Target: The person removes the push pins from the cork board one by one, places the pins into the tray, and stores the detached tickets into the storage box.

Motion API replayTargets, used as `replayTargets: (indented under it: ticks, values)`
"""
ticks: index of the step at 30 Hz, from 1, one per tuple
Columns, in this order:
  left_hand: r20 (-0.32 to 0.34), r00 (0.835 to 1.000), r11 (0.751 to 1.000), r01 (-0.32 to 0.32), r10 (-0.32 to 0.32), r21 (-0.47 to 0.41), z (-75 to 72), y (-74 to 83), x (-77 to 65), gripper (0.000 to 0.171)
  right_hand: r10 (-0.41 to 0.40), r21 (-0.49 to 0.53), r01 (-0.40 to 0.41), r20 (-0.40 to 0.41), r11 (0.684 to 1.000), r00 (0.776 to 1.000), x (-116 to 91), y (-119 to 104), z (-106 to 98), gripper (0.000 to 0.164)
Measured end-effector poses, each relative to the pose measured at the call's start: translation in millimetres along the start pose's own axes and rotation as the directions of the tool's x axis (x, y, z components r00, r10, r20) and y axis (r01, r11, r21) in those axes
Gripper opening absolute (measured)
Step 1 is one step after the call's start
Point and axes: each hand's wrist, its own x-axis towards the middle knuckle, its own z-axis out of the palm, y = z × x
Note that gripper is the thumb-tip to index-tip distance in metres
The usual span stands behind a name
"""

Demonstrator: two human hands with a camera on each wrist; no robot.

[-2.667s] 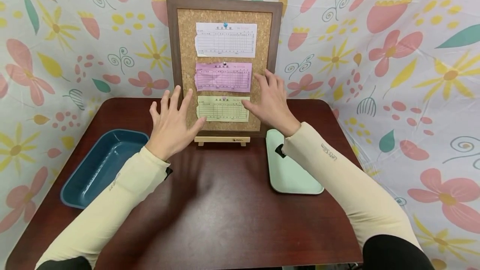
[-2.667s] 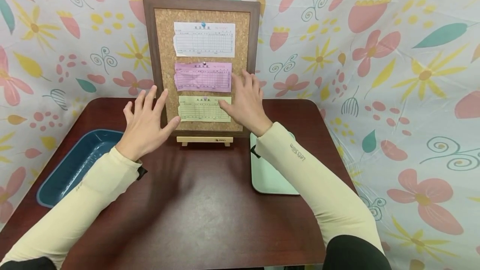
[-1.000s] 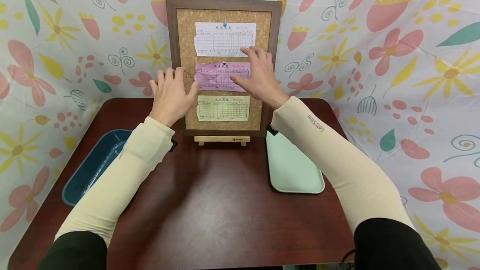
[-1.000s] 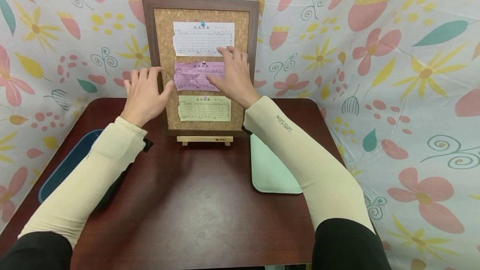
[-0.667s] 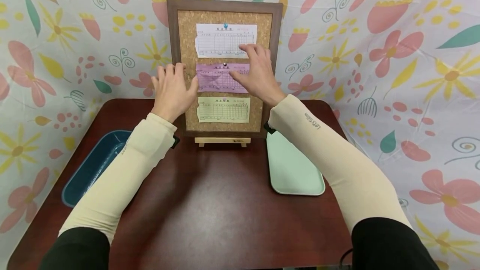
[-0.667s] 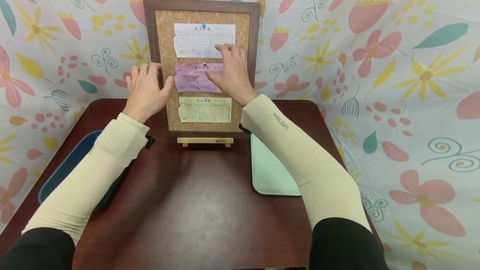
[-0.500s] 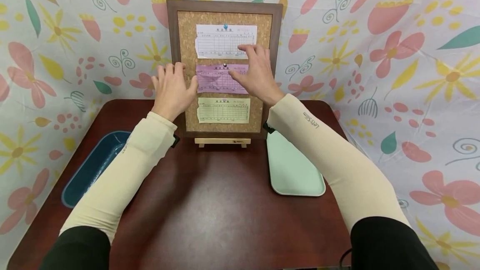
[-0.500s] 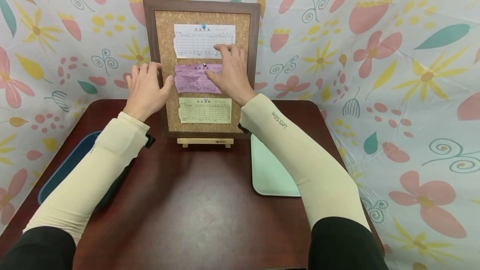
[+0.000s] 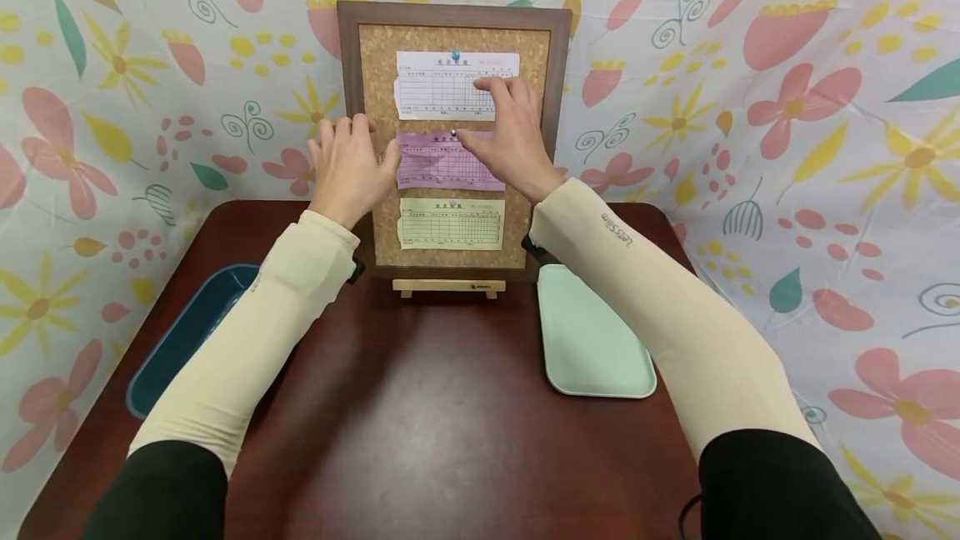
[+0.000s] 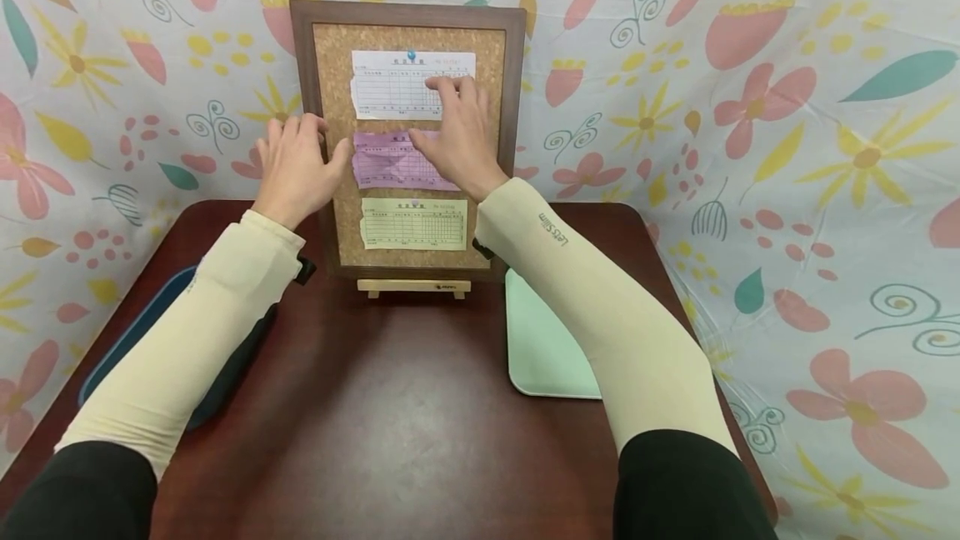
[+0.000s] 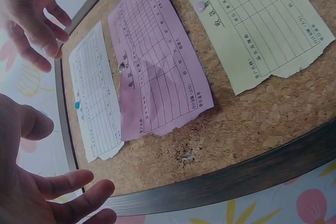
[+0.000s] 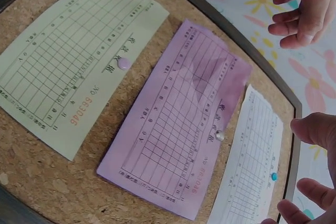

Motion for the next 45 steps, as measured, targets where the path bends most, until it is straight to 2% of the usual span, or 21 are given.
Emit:
replayTargets:
  ticks: [6,13,22,30,39,45]
  values:
    - [0.013,1.000,1.000,0.020,-0.020,-0.011,-1.6,5.7,7.4,0.052,-0.005,-0.006,0.005,-0.017,1.000,1.000,7.2,-1.4,-0.8,0.060]
    - [0.039,0.998,0.999,0.051,-0.050,-0.018,-1.4,11.8,17.0,0.055,0.031,0.007,-0.031,-0.012,1.000,0.999,17.9,-2.9,-4.8,0.057]
    - [0.056,0.994,0.995,0.099,-0.098,-0.019,0.8,11.0,25.9,0.050,-0.012,0.114,0.022,-0.083,0.993,0.996,30.9,-9.2,-1.0,0.037]
    - [0.016,0.994,0.994,0.105,-0.105,-0.008,5.7,9.6,32.8,0.040,0.029,0.137,-0.023,-0.037,0.990,0.999,39.1,-9.6,2.1,0.037]
    - [0.060,0.993,0.995,0.098,-0.099,0.033,8.7,4.6,47.7,0.037,0.038,0.136,-0.038,0.007,0.990,0.999,54.2,-7.6,5.0,0.037]
    - [0.083,0.990,0.992,0.107,-0.112,0.063,11.6,5.1,51.5,0.034,0.057,0.141,-0.059,0.015,0.988,0.998,66.5,-6.5,8.5,0.037]
